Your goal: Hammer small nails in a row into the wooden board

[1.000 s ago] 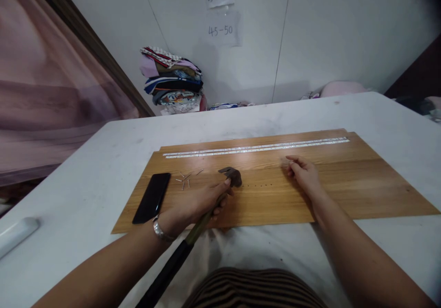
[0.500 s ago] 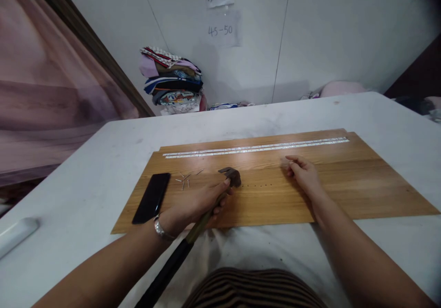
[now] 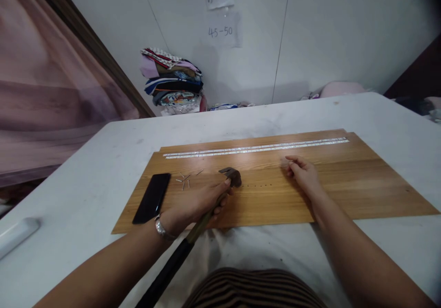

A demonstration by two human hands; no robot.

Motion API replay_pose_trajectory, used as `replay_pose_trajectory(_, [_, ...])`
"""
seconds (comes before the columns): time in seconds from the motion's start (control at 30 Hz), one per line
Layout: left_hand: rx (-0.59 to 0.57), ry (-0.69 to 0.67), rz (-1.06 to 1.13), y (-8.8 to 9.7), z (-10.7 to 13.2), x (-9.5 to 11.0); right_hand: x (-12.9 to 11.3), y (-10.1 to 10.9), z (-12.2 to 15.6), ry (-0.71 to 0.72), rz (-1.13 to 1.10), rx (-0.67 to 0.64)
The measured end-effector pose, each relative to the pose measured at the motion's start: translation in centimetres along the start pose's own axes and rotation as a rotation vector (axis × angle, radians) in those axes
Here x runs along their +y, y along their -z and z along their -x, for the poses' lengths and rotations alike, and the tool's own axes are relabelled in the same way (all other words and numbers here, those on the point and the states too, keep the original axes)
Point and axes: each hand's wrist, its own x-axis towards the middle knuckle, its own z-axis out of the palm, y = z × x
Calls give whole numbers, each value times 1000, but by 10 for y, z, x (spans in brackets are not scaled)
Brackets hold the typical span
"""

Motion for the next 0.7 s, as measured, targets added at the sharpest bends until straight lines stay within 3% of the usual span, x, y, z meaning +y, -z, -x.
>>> replay_pose_trajectory(0.7, [-5, -12, -3, 3, 0, 0, 4, 1, -1, 53, 16, -14])
